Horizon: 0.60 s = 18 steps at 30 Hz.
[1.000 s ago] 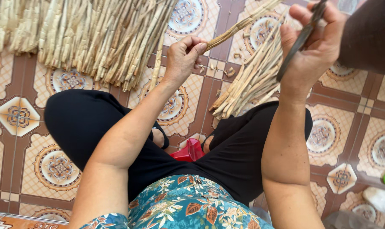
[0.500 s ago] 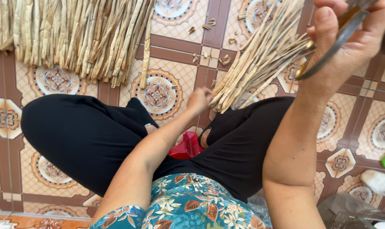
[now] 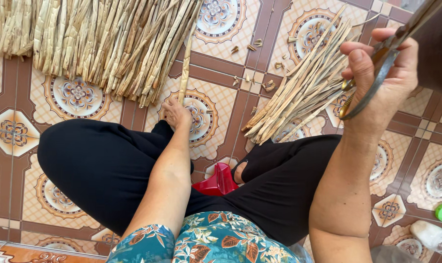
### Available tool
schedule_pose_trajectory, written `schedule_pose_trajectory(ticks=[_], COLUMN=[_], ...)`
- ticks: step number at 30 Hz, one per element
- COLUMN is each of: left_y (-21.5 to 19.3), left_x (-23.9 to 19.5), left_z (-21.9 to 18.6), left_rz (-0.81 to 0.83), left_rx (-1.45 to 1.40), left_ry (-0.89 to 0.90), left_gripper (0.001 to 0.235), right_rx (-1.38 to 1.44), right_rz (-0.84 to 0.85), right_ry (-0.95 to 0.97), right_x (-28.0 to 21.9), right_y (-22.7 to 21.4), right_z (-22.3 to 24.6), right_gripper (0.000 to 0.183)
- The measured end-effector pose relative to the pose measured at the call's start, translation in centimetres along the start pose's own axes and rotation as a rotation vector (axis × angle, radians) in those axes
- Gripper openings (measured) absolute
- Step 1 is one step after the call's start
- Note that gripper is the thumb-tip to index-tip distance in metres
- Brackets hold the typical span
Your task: The person sits on a small stool and uses shears to trim the ends of thin, dried sticks. They pick up sticks from a pile on the left, trim them, and place the finished pieces into a separate pile on the right.
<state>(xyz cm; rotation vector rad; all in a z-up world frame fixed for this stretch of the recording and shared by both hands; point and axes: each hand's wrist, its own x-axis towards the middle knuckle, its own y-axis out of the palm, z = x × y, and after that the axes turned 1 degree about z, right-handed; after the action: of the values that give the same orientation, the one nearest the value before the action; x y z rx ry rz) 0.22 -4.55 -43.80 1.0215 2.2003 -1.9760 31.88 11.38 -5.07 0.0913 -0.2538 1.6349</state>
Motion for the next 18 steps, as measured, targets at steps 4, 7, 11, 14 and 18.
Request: schedule_pose_trajectory(ticks=[4, 7, 11, 14, 18], left_y=[0.3, -1.1, -6.6, -13.5, -23.4], left_x=[-0.9, -3.3, -9.0, -11.5, -14.5], left_z=[-1.7, -5.2, -11.0, -15.0, -17.3], left_rz=[0.04, 0.118, 0.041, 0.104, 0.178], left_rx=[-0.003, -0.031, -0.46, -0.768, -1.09], left_ry=[0.137, 0.269, 0.594, 0.784, 1.073], left_gripper=[0.049, 0.032, 0.045, 0.028, 0.038], right_rx=[0.038, 0.067, 0.076, 0.101, 0.184], right_rz=[-0.022, -0.022, -0.017, 0.01, 0.055], right_ry=[0.075, 0.082, 0.041, -0.023, -0.022], right_x=[0.3, 0.4, 0.2, -0.4, -1.3], right_y=[0.4, 0.3, 0.3, 0.3, 1.2], right_z=[0.0, -0.1, -0.3, -0.2, 0.5], right_gripper=[0.03, 0.03, 0.029, 0.028, 0.027])
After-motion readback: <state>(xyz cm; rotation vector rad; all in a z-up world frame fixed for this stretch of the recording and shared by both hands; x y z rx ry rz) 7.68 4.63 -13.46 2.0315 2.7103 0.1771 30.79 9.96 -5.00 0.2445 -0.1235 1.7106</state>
